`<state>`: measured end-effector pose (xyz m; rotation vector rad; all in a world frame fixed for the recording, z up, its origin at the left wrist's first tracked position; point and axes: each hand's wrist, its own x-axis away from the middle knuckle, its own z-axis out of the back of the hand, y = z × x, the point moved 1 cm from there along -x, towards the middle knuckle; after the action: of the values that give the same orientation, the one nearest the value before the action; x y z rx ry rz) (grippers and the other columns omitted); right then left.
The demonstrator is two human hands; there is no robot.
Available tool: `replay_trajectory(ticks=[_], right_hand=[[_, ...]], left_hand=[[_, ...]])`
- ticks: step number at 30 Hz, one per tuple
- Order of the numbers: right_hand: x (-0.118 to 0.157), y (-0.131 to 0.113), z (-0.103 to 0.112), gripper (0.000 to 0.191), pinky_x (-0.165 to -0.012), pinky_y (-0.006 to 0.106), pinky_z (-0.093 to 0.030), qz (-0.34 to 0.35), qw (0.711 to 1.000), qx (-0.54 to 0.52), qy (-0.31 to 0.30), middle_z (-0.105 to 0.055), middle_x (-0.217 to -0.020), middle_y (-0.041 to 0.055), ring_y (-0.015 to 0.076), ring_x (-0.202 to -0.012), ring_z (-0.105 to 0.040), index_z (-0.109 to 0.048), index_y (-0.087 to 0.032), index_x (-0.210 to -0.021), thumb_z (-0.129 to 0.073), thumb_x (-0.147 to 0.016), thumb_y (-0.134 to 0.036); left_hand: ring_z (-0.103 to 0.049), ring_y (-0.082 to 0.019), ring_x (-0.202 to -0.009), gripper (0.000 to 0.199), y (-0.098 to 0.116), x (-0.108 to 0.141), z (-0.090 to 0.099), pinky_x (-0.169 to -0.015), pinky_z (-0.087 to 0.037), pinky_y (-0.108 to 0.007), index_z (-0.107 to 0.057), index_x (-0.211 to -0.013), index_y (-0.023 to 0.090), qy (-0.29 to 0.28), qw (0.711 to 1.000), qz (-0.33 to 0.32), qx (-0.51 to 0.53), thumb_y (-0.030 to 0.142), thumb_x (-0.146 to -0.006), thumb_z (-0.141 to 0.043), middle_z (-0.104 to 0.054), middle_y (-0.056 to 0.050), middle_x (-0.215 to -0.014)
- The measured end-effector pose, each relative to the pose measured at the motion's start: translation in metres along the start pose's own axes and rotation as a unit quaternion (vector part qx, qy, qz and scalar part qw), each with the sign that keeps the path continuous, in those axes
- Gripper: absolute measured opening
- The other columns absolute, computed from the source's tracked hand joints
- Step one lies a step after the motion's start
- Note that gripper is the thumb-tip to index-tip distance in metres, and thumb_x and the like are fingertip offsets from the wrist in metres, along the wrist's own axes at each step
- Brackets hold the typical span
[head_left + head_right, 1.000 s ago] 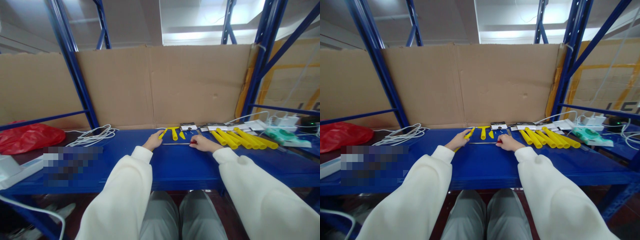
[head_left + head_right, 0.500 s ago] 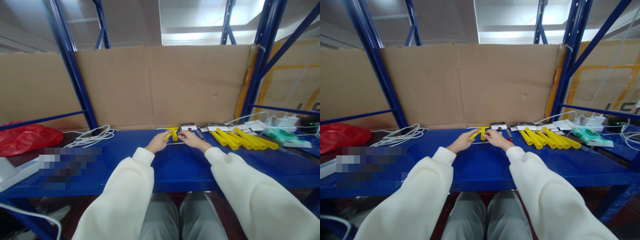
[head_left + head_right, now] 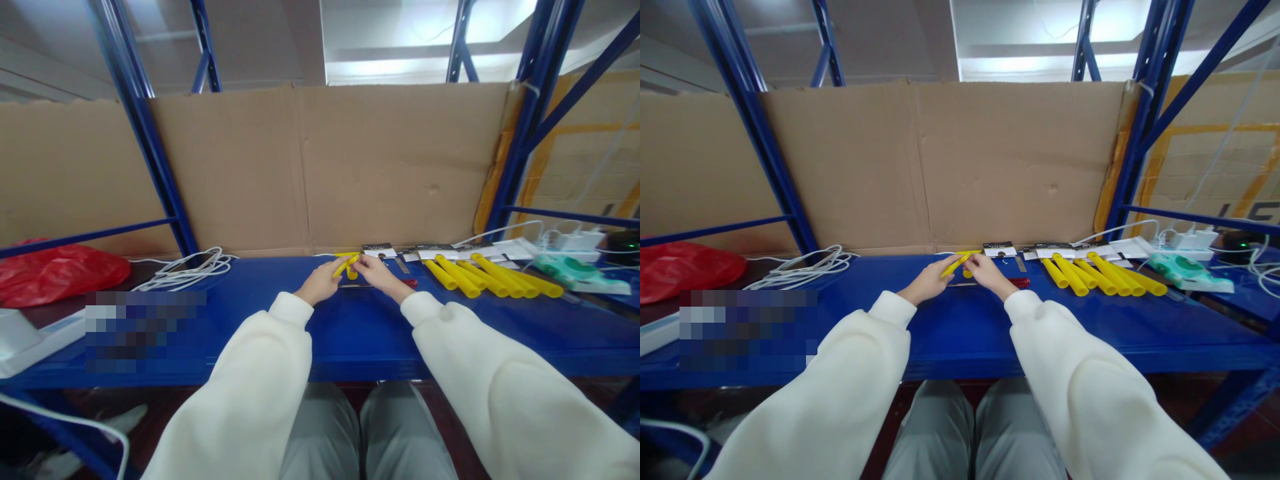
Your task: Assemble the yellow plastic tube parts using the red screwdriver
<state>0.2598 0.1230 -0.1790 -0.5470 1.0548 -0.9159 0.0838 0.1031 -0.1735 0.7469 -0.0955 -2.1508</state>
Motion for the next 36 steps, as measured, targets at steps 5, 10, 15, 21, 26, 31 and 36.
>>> replay_trajectory(ticks=[5, 10, 15, 21, 26, 31, 36], right_hand=[[0.003, 0.002, 0.002, 0.015, -0.083, 0.035, -0.051, -0.014, 0.997, -0.072, 0.005, -0.071, -0.076, 0.0035, 0.0181, -0.077, -0.066, -0.06, -0.019, -0.069, -0.064, -0.08, -0.028], [0.006, 0.001, 0.003, 0.014, -0.083, 0.035, -0.051, -0.012, 0.996, -0.083, 0.015, -0.07, -0.075, 0.0029, 0.0179, -0.076, -0.065, -0.061, -0.02, -0.069, -0.064, -0.077, -0.031], [0.005, 0.0, 0.017, 0.015, -0.079, 0.032, -0.05, 0.001, 0.999, 0.04, 0.014, -0.071, -0.077, 0.0045, 0.0184, -0.076, -0.065, -0.061, -0.02, -0.069, -0.056, -0.081, -0.026], [-0.002, 0.013, 0.07, 0.019, -0.086, 0.035, -0.048, -0.119, 0.925, 0.347, 0.098, -0.075, -0.095, 0.0088, 0.0244, -0.096, -0.067, -0.071, -0.021, -0.087, -0.052, -0.087, -0.023], [-0.006, 0.024, 0.087, 0.026, -0.094, 0.041, -0.045, -0.198, 0.864, 0.463, 0.027, -0.075, -0.106, 0.0129, 0.0284, -0.107, -0.066, -0.074, -0.02, -0.1, -0.051, -0.087, -0.019], [-0.014, 0.034, 0.083, 0.027, -0.087, 0.033, -0.048, -0.187, 0.84, 0.502, -0.08, -0.075, -0.105, 0.015, 0.0264, -0.104, -0.068, -0.076, -0.018, -0.098, -0.052, -0.086, -0.016], [-0.02, 0.038, 0.08, 0.028, -0.088, 0.031, -0.049, -0.157, 0.824, 0.532, -0.117, -0.074, -0.111, 0.0187, 0.0256, -0.105, -0.068, -0.075, -0.013, -0.103, -0.051, -0.089, -0.016]], left_hand=[[-0.059, -0.022, -0.125, 0.061, 0.002, 0.0, -0.001, -0.111, -0.041, -0.037, -0.052, -0.143, 0.024, -0.002, 1.0, 0.003, -0.001, 0.008, -0.084, -0.052, -0.067, -0.007, -0.131], [-0.058, -0.021, -0.128, 0.06, 0.004, -0.001, 0.0, -0.111, -0.041, -0.035, -0.053, -0.142, 0.023, -0.004, 1.0, 0.005, 0.01, 0.008, -0.084, -0.053, -0.064, -0.007, -0.135], [-0.058, -0.022, -0.127, 0.06, 0.004, 0.001, 0.004, -0.108, -0.043, -0.036, -0.051, -0.143, 0.025, 0.038, 0.997, 0.07, 0.007, 0.007, -0.086, -0.053, -0.064, -0.007, -0.136], [-0.059, -0.023, -0.126, 0.06, 0.008, 0.004, 0.007, -0.108, -0.044, -0.038, -0.051, -0.143, 0.028, 0.036, 0.996, 0.078, -0.009, 0.008, -0.087, -0.053, -0.065, -0.007, -0.134], [-0.059, -0.025, -0.126, 0.06, 0.009, 0.004, 0.008, -0.108, -0.044, -0.04, -0.052, -0.143, 0.025, 0.034, 0.997, 0.071, 0.002, 0.007, -0.086, -0.053, -0.065, -0.009, -0.133], [-0.059, -0.024, -0.127, 0.061, 0.008, 0.004, 0.008, -0.109, -0.043, -0.039, -0.052, -0.143, 0.026, 0.031, 0.997, 0.068, 0.005, 0.006, -0.085, -0.052, -0.065, -0.008, -0.134], [-0.058, -0.024, -0.127, 0.059, 0.008, 0.004, 0.007, -0.109, -0.043, -0.038, -0.051, -0.143, 0.026, 0.024, 0.998, 0.062, 0.008, 0.008, -0.087, -0.052, -0.064, -0.008, -0.135]])
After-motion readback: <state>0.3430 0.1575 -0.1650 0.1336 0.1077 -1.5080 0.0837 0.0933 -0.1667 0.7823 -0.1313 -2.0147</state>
